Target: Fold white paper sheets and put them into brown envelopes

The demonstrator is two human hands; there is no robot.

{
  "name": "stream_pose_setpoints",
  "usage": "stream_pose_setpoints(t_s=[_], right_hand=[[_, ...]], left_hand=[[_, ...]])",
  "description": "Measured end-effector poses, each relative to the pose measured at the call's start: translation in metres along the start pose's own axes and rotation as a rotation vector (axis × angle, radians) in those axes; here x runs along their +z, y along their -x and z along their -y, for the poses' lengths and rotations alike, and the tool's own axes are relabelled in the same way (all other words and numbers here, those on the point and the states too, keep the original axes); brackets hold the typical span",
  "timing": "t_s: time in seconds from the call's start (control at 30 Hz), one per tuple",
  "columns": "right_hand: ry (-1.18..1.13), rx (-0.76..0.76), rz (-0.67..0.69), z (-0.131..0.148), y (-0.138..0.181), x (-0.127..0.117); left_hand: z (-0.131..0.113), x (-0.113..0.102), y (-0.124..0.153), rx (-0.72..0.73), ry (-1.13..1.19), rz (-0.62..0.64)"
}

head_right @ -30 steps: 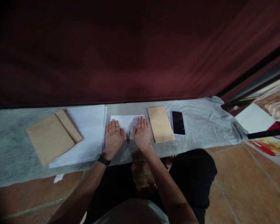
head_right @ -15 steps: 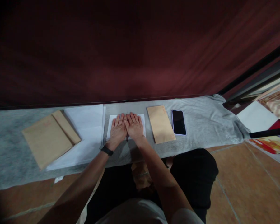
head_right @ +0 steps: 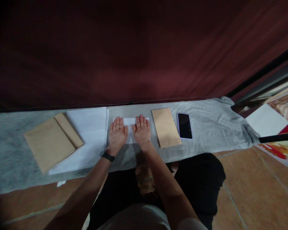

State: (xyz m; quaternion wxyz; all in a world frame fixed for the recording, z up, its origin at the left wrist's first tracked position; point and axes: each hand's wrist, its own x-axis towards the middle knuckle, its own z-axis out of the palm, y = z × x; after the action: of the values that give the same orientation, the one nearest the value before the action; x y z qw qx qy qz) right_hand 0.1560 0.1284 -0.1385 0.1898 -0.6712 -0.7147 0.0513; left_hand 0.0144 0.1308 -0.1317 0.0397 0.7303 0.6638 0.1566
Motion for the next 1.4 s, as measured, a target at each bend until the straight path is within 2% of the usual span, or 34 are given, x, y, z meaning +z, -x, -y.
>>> stream_pose_setpoints(t_s=[0.3, 0.67, 0.97, 1.2, 1.4], right_hand=[[0.02, 0.032, -0.07, -0.008, 0.013, 0.002], [0.014, 0.025, -0.128, -0.013, 0.031, 0.0], [0.041, 0.029, -0.106, -0.018, 0.057, -0.009], [0.063, 0.005, -0.113, -0.02, 0.083, -0.015], [0.035, -0.019, -0.098, -0.017, 0.097, -0.019]], left_hand=[[0.002, 0.002, 0.01, -0.051, 0.075, -0.072], [0.002, -0.003, 0.027, -0.033, 0.106, -0.1], [-0.001, -0.022, 0.063, -0.051, 0.068, -0.086], [0.004, -0.043, 0.064, -0.162, 0.063, -0.039], [0.02, -0.043, 0.053, -0.31, 0.239, -0.022]])
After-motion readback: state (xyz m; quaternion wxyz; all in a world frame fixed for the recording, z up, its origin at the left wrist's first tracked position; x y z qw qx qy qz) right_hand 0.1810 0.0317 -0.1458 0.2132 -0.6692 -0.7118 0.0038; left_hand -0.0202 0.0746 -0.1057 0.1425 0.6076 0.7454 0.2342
